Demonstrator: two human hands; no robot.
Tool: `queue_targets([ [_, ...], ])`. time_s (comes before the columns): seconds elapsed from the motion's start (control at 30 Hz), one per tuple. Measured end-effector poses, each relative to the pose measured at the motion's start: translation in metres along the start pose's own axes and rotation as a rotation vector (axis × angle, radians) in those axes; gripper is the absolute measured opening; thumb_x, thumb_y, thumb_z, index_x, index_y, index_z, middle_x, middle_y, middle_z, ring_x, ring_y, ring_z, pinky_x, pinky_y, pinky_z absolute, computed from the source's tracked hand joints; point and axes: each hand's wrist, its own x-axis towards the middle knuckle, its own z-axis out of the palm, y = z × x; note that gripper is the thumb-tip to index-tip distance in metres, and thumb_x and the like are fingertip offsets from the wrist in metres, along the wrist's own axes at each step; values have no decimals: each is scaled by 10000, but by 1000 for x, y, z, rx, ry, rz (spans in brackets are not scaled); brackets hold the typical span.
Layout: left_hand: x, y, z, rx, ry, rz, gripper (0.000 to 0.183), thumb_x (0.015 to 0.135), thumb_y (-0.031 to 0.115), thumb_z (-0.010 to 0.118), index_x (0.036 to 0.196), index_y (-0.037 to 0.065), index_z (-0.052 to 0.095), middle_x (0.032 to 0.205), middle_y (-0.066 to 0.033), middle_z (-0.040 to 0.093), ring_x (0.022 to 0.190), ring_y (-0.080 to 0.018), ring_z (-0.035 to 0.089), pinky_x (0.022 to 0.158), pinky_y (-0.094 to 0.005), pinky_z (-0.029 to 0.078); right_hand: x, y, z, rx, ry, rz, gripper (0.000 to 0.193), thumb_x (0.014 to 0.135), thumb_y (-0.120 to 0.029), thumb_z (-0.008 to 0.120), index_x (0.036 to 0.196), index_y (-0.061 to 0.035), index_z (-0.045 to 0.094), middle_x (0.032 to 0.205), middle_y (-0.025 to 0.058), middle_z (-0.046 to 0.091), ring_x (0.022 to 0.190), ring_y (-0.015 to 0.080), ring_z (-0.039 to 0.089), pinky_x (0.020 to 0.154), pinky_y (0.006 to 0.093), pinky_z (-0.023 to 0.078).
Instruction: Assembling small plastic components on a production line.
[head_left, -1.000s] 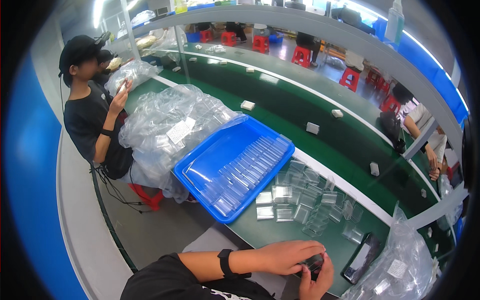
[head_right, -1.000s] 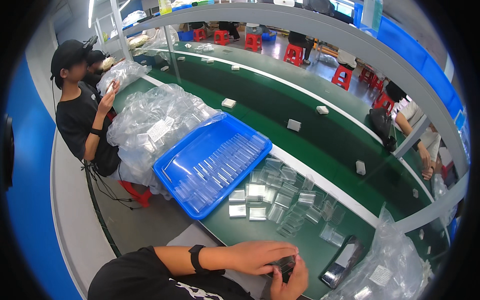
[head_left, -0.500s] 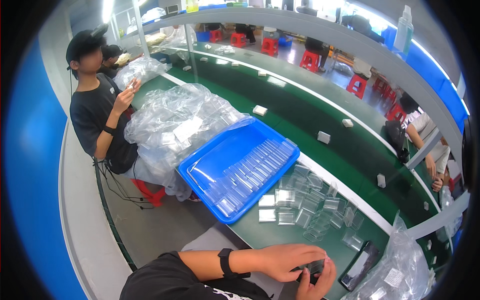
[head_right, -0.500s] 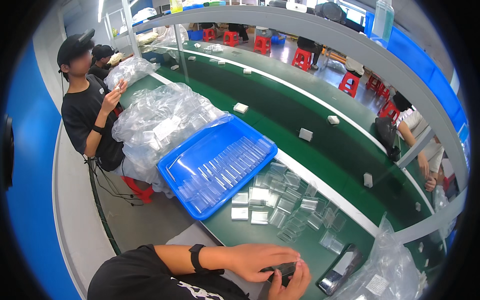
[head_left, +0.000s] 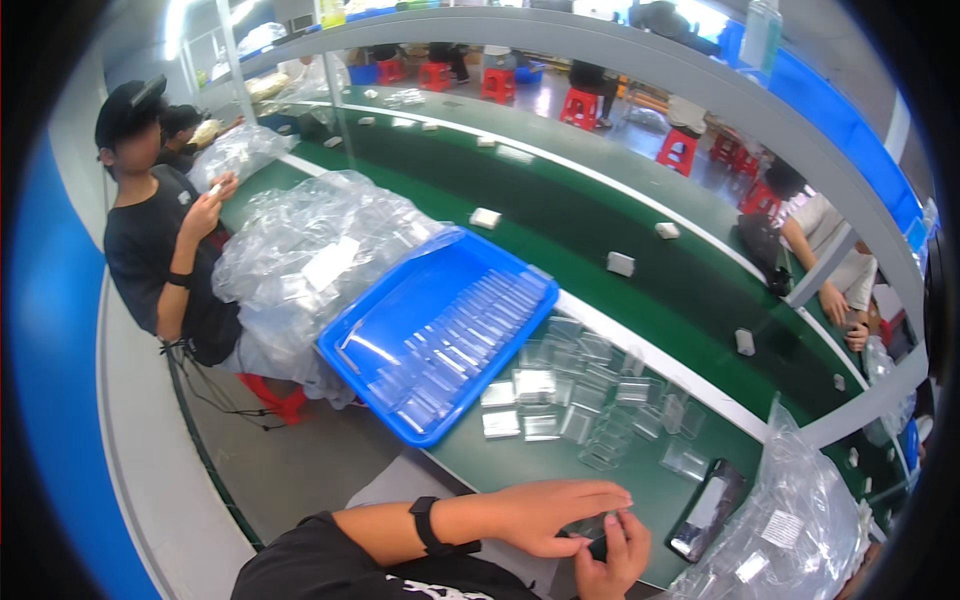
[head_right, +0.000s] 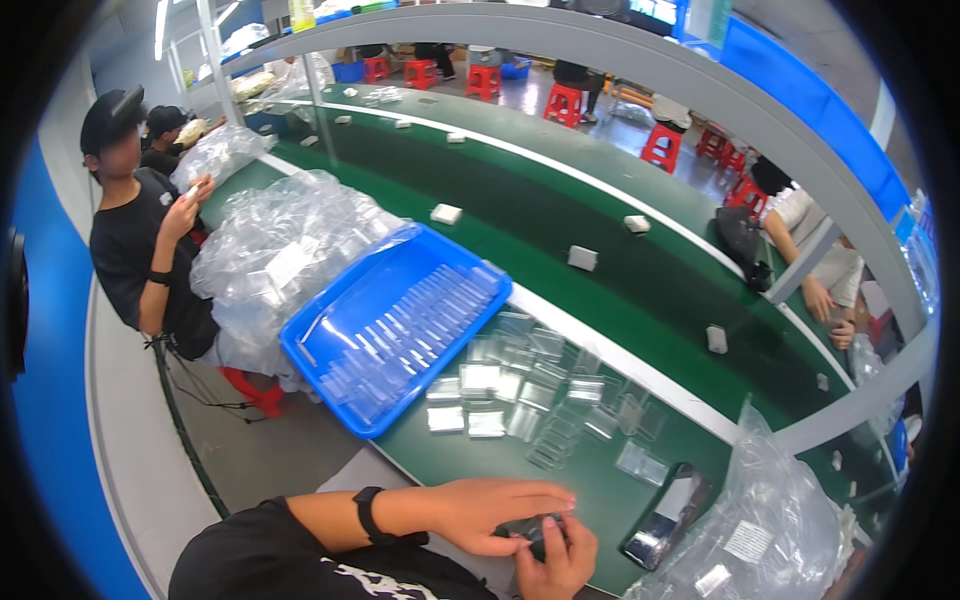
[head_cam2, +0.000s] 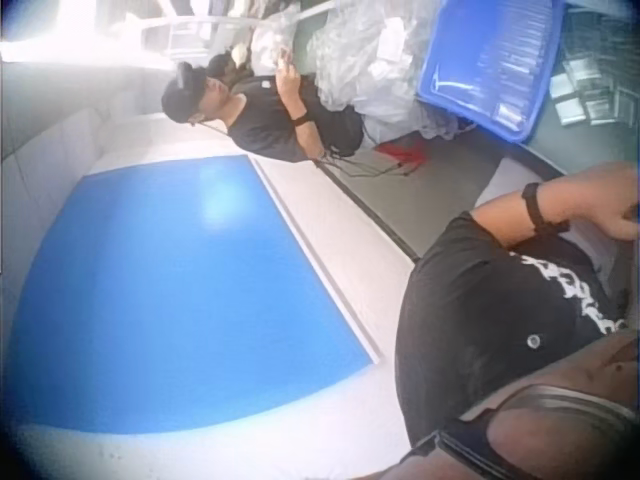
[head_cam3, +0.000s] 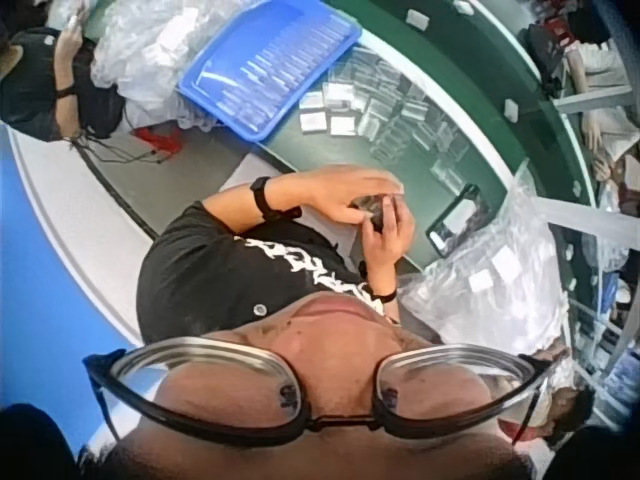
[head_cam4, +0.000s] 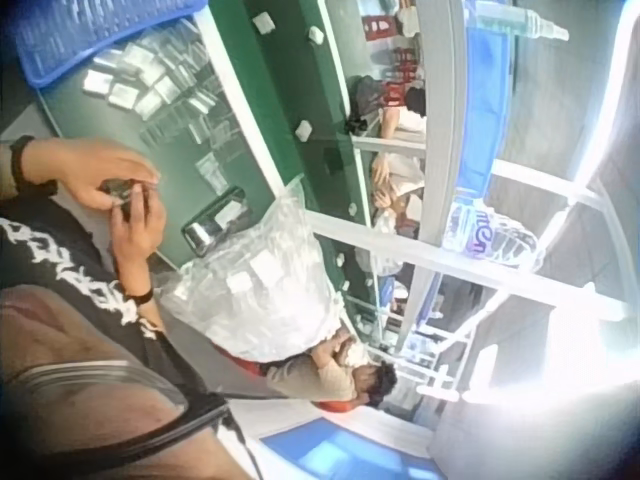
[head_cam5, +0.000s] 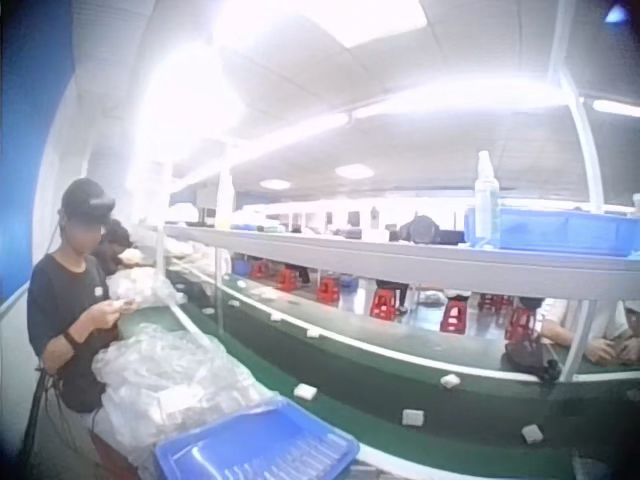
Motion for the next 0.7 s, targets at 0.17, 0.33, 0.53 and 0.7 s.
queue_targets([
  [0.17, -5, 1, -2, -61, -22, -26, 686, 855, 104, 636, 1506, 13, 440, 1531, -195, 467, 1395, -369, 489, 1129, -438, 432, -1, 1, 3, -17, -2, -25, 597, 700, -129, 869, 1270, -80, 698, 1224, 193, 678, 1028, 393, 670, 883, 461, 547],
  [0.33, -6, 0, 0, -22, 15, 8, 698, 842, 87, 630, 1511, 25, 440, 1532, -176, 475, 1382, -356, 506, 1113, -441, 448, -3, 6, 7, 17, 0, -36, 569, 689, -139, 842, 1222, -44, 665, 1171, 211, 689, 932, 362, 690, 756, 418, 559],
  [0.53, -1, 0, -2, 16, -28, -68, 696, 843, 88, 632, 1513, 50, 446, 1531, -165, 473, 1363, -350, 521, 1092, -437, 466, -3, 5, 6, -16, -31, 2, 594, 719, -168, 875, 1282, -101, 694, 1219, 190, 685, 994, 384, 692, 838, 437, 566],
  [0.7, -8, 4, 3, -29, 13, -49, 676, 848, 88, 635, 1501, 52, 461, 1517, -156, 481, 1334, -354, 540, 1075, -433, 478, 0, 5, 10, -29, 29, -98, 588, 656, -188, 887, 1200, -83, 689, 1103, 147, 683, 755, 297, 658, 629, 380, 532],
])
